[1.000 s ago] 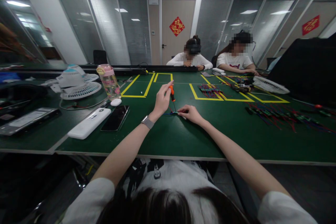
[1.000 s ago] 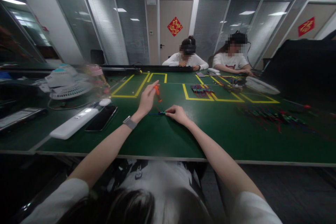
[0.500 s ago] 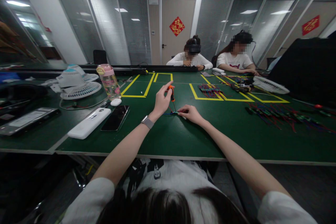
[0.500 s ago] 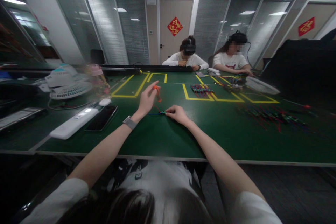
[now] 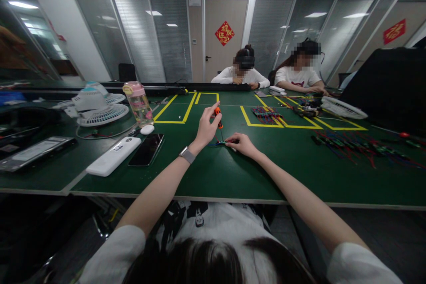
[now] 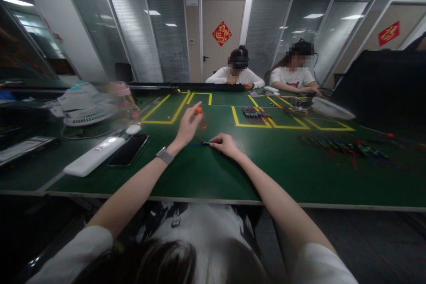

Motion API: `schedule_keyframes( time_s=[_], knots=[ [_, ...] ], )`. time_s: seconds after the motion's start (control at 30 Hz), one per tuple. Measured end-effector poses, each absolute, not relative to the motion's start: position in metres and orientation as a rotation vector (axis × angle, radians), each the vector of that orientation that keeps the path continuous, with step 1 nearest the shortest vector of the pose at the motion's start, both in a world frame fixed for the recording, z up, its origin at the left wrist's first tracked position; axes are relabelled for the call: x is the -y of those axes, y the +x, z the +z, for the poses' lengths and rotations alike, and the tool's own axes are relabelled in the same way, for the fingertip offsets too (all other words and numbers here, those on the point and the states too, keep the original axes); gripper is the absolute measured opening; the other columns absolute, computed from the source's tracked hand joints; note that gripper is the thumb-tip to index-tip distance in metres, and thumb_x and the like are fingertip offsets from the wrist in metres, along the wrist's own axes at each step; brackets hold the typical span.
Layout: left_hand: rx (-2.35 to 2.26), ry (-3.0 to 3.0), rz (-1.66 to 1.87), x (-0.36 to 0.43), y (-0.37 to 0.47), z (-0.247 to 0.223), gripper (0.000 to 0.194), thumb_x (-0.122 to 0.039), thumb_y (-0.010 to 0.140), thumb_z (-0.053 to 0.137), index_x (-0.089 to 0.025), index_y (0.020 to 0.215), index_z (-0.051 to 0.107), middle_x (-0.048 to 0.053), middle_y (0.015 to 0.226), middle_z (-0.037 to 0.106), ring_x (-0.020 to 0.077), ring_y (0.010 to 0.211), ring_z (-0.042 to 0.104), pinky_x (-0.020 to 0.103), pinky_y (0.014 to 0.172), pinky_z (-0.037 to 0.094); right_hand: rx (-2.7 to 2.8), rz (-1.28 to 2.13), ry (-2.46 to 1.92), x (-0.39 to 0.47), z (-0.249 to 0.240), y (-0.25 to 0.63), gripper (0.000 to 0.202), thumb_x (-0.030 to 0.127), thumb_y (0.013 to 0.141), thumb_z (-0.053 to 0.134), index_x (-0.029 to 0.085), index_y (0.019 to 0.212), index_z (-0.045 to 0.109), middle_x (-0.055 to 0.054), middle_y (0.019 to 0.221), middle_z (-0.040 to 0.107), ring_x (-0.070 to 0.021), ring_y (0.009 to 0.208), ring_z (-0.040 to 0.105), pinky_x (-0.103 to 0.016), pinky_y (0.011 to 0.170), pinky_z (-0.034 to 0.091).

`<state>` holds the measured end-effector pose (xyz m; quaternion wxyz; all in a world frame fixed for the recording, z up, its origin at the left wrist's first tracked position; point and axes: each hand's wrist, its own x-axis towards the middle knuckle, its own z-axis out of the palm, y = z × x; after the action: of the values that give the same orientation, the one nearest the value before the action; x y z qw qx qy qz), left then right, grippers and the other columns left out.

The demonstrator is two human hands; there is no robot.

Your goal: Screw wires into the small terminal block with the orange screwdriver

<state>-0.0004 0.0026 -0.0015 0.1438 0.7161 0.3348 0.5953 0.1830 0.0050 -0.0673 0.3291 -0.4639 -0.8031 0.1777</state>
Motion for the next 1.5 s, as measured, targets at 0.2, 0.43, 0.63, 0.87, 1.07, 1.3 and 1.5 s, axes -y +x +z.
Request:
schedule_keyframes(
  time_s=[0.2,0.43,0.63,0.87,1.07,1.3,1.5],
  knots=[
    [-0.967,2.078,1.749,0.0018,-0.0008,0.0015,0.032,-0.021,0.088,0.053,-0.023,0.12,0.058,0.003,0.097,0.062,0.0129,0.086,0.057,0.026,0.083,0.047,2.093,0.474,-1.225,-0.0051,-0.0676,0.1827,0.019,0.025,0.076,0.066,0.016,0.09,0.076,-0.006,0.082,0.068,-0.0136,0.069,0.059,-0.024,0.066,0.045],
    [-0.958,2.052,1.719,-0.0016,-0.0011,-0.001,0.036,-0.021,0.092,0.043,-0.025,0.126,0.054,0.005,0.108,0.061,0.014,0.095,0.057,0.028,0.085,0.046,2.09,0.467,-1.221,-0.0051,-0.0682,0.1829,0.02,0.026,0.076,0.066,0.016,0.09,0.076,-0.006,0.081,0.067,-0.0135,0.068,0.059,-0.024,0.065,0.045],
    [-0.988,2.081,1.804,0.0003,-0.0007,0.0,0.028,-0.024,0.087,0.055,-0.023,0.114,0.061,0.004,0.098,0.063,0.0138,0.088,0.058,0.026,0.082,0.047,2.089,0.478,-1.217,-0.0056,-0.0685,0.1828,0.019,0.026,0.076,0.066,0.016,0.09,0.076,-0.006,0.081,0.067,-0.0136,0.068,0.059,-0.024,0.066,0.045],
    [-0.98,2.088,1.761,-0.0004,-0.0018,-0.0008,0.032,-0.025,0.096,0.039,-0.024,0.122,0.056,0.005,0.11,0.062,0.0146,0.1,0.058,0.028,0.088,0.045,2.088,0.483,-1.21,-0.0057,-0.0688,0.1829,0.02,0.026,0.076,0.066,0.016,0.09,0.076,-0.006,0.082,0.068,-0.0136,0.068,0.059,-0.024,0.066,0.045],
    [-1.0,2.076,1.807,-0.0005,-0.0016,-0.0009,0.025,-0.03,0.09,0.051,-0.023,0.112,0.062,0.004,0.101,0.063,0.0145,0.091,0.059,0.027,0.083,0.048,2.088,0.479,-1.216,-0.0057,-0.0689,0.183,0.019,0.025,0.076,0.066,0.016,0.09,0.076,-0.006,0.081,0.067,-0.0138,0.069,0.059,-0.024,0.066,0.045],
    [-0.97,2.024,1.716,-0.0048,-0.0011,-0.0031,0.037,-0.016,0.092,0.04,-0.024,0.127,0.051,0.007,0.116,0.06,0.0158,0.102,0.058,0.031,0.088,0.047,2.086,0.469,-1.214,-0.0058,-0.0692,0.1832,0.019,0.025,0.076,0.066,0.017,0.09,0.076,-0.006,0.082,0.067,-0.0138,0.069,0.059,-0.025,0.066,0.046],
    [-1.058,2.129,1.818,0.0008,-0.0015,-0.0002,0.025,-0.026,0.084,0.06,-0.023,0.109,0.062,0.003,0.093,0.06,0.0144,0.085,0.057,0.027,0.08,0.048,2.084,0.476,-1.215,-0.0059,-0.0697,0.1833,0.019,0.026,0.076,0.066,0.016,0.089,0.076,-0.006,0.082,0.068,-0.014,0.07,0.06,-0.025,0.067,0.046]
  ],
)
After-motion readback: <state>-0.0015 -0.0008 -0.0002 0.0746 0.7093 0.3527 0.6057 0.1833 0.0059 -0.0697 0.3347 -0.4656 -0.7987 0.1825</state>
